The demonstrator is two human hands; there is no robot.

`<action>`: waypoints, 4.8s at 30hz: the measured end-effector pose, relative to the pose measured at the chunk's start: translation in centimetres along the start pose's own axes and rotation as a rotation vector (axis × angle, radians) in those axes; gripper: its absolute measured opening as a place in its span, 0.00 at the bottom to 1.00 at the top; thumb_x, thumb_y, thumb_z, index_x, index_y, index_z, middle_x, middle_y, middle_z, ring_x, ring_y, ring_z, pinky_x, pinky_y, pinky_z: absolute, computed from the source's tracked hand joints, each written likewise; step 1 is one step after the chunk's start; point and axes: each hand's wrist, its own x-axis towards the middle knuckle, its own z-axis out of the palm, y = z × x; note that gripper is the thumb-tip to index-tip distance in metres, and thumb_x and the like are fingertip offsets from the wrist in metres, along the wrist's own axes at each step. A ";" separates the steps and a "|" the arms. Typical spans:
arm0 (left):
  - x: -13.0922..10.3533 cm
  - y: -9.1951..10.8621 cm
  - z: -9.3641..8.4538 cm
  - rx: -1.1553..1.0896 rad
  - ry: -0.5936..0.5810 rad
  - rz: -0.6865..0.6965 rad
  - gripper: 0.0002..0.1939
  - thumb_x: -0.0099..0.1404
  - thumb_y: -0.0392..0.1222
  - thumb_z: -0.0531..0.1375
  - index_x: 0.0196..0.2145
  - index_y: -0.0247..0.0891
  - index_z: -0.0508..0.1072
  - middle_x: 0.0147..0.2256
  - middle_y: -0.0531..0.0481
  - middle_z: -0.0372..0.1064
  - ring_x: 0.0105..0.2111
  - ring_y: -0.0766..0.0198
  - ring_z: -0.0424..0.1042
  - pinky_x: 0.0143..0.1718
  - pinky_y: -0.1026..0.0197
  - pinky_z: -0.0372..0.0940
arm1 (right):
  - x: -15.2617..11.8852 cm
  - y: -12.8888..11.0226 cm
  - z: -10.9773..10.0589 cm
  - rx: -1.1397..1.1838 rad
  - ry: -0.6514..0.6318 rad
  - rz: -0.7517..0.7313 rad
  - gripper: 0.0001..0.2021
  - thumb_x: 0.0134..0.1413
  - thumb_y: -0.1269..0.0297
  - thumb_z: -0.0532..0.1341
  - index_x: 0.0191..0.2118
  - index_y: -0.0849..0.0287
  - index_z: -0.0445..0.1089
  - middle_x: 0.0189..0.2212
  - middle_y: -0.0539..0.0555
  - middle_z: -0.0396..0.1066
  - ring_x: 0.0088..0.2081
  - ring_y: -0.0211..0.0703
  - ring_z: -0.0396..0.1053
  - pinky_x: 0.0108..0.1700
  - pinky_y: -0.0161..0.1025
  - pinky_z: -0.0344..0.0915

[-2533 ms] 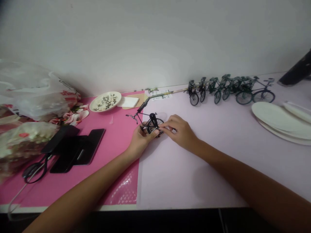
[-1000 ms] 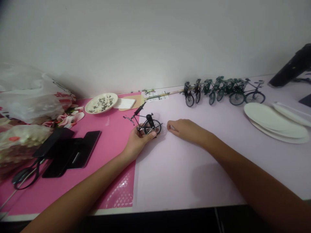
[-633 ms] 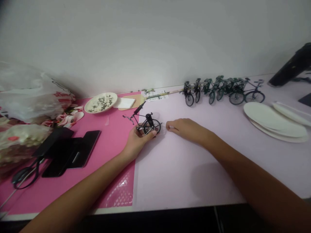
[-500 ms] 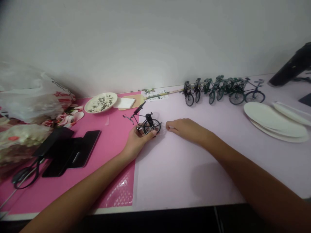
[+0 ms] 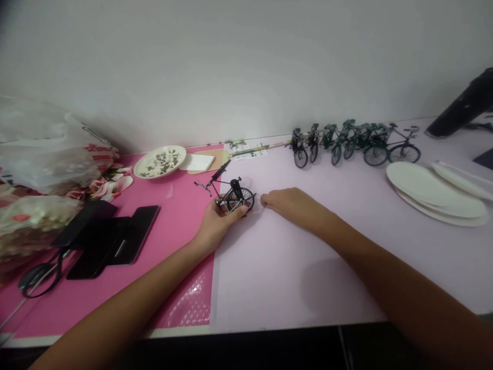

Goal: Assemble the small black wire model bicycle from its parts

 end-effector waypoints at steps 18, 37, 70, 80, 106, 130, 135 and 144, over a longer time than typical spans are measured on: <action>0.0 -0.3 -0.1 0.000 -0.001 0.016 0.27 0.51 0.46 0.78 0.43 0.35 0.73 0.41 0.41 0.81 0.40 0.55 0.82 0.44 0.52 0.78 | 0.2 -0.8 0.5 -0.025 -0.016 0.135 0.10 0.68 0.63 0.58 0.44 0.52 0.77 0.36 0.54 0.81 0.35 0.48 0.75 0.35 0.39 0.57; 0.1 -0.5 -0.2 -0.015 0.001 0.026 0.28 0.50 0.47 0.78 0.44 0.35 0.73 0.43 0.41 0.80 0.42 0.56 0.81 0.44 0.54 0.77 | 0.2 -0.7 0.6 0.206 -0.028 0.185 0.14 0.74 0.58 0.49 0.47 0.53 0.71 0.44 0.56 0.79 0.43 0.50 0.75 0.42 0.42 0.63; -0.3 -0.4 0.0 -0.012 -0.095 0.034 0.26 0.52 0.43 0.78 0.43 0.36 0.72 0.41 0.44 0.80 0.38 0.61 0.80 0.45 0.56 0.76 | 0.8 -3.5 3.8 0.581 0.510 -0.086 0.05 0.70 0.62 0.56 0.41 0.53 0.67 0.43 0.56 0.61 0.43 0.48 0.66 0.44 0.46 0.70; -0.1 -0.7 0.1 -0.034 -0.064 0.053 0.25 0.51 0.42 0.78 0.42 0.36 0.72 0.42 0.43 0.80 0.40 0.59 0.80 0.45 0.55 0.76 | 0.5 -3.9 3.5 0.590 0.503 -0.044 0.05 0.70 0.60 0.57 0.42 0.53 0.68 0.44 0.55 0.62 0.36 0.42 0.65 0.42 0.44 0.68; 0.0 -1.1 0.0 -0.014 -0.054 0.063 0.27 0.50 0.49 0.79 0.39 0.37 0.70 0.36 0.48 0.76 0.33 0.64 0.76 0.36 0.59 0.75 | 0.8 -3.5 4.3 0.702 0.571 -0.100 0.01 0.67 0.65 0.63 0.41 0.53 0.71 0.41 0.53 0.65 0.32 0.38 0.61 0.33 0.39 0.62; -0.1 -1.1 0.0 0.006 -0.074 0.099 0.26 0.52 0.49 0.78 0.40 0.37 0.70 0.35 0.49 0.76 0.32 0.64 0.75 0.33 0.61 0.72 | 1.0 -3.7 4.5 0.845 0.626 -0.048 0.02 0.63 0.66 0.65 0.38 0.53 0.70 0.36 0.49 0.63 0.28 0.37 0.56 0.32 0.40 0.58; -0.1 -1.0 0.2 -0.032 -0.081 0.099 0.27 0.51 0.49 0.78 0.39 0.38 0.68 0.34 0.50 0.75 0.31 0.65 0.75 0.32 0.63 0.72 | 1.1 -3.6 4.7 0.933 0.616 0.017 0.05 0.60 0.63 0.67 0.39 0.53 0.70 0.31 0.47 0.58 0.28 0.38 0.55 0.32 0.40 0.57; -0.2 -0.8 0.3 0.011 -0.053 0.095 0.24 0.53 0.47 0.76 0.38 0.39 0.67 0.32 0.52 0.73 0.28 0.66 0.75 0.29 0.62 0.73 | 1.1 -3.3 4.8 1.078 0.538 0.108 0.14 0.54 0.57 0.71 0.41 0.53 0.69 0.24 0.42 0.52 0.26 0.37 0.53 0.30 0.38 0.54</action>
